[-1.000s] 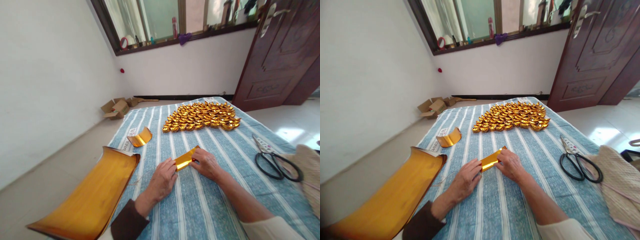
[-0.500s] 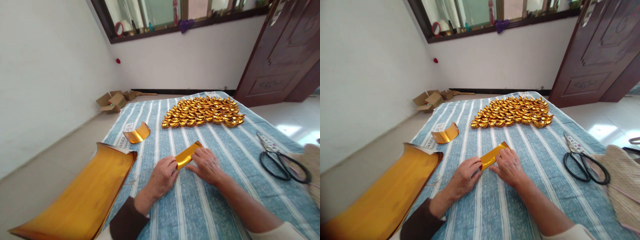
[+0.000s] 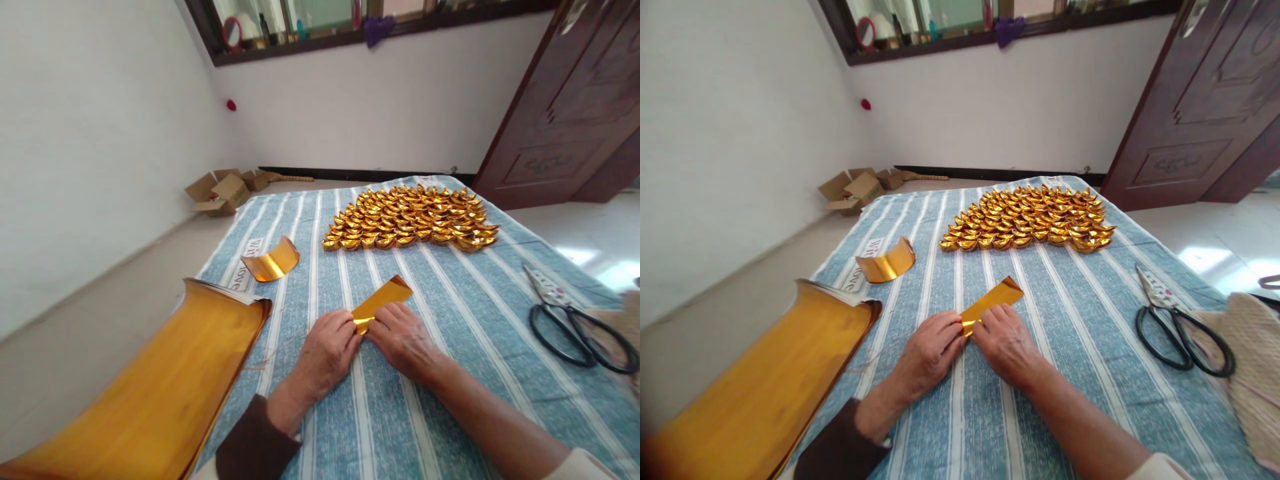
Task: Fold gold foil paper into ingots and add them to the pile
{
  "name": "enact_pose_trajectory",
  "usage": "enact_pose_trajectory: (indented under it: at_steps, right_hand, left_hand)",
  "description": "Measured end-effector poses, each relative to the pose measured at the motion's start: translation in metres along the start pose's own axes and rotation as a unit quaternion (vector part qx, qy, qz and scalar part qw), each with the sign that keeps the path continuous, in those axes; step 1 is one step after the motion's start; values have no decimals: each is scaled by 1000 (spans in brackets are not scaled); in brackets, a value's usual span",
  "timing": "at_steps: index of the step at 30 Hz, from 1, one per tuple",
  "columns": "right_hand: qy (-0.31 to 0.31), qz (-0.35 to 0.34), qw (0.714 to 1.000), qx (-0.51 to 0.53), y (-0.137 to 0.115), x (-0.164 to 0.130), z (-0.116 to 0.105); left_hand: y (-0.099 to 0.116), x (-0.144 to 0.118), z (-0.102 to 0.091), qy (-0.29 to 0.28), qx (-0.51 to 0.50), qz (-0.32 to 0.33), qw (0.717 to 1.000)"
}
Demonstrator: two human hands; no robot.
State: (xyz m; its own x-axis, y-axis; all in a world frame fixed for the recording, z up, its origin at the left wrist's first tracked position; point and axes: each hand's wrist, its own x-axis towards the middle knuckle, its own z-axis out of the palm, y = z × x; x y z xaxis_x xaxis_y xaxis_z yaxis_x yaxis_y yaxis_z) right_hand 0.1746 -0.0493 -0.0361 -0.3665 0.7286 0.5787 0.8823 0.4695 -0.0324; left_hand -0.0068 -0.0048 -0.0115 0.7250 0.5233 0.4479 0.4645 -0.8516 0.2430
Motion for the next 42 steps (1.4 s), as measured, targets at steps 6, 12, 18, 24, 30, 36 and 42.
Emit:
enact_pose_trajectory:
  at_steps: [6,12,18,24,30,36,42]
  right_hand:
    - [7,13,1000,2,-2,1,1]
    - [8,37,999,37,-4,0,-2]
    - [3,97,990,105,-8,-2,-9]
    - [-2,147,980,131,-9,-1,-9]
    - [1,160,978,136,-7,1,-9]
    - [8,186,972,140,-8,0,-8]
    - [11,200,973,114,-7,0,-7]
  left_hand:
    - [1,0,-2,-2,-17,-16,1000]
    - [-1,2,-1,7,-35,-41,999]
    - [-1,3,-1,1,-56,-77,995]
    - [-2,4,3,14,-58,-114,992]
    - [-4,3,7,23,-69,-125,990]
    - [-5,1,6,18,-88,-129,988]
    - [-6,1,6,28,-76,-126,989]
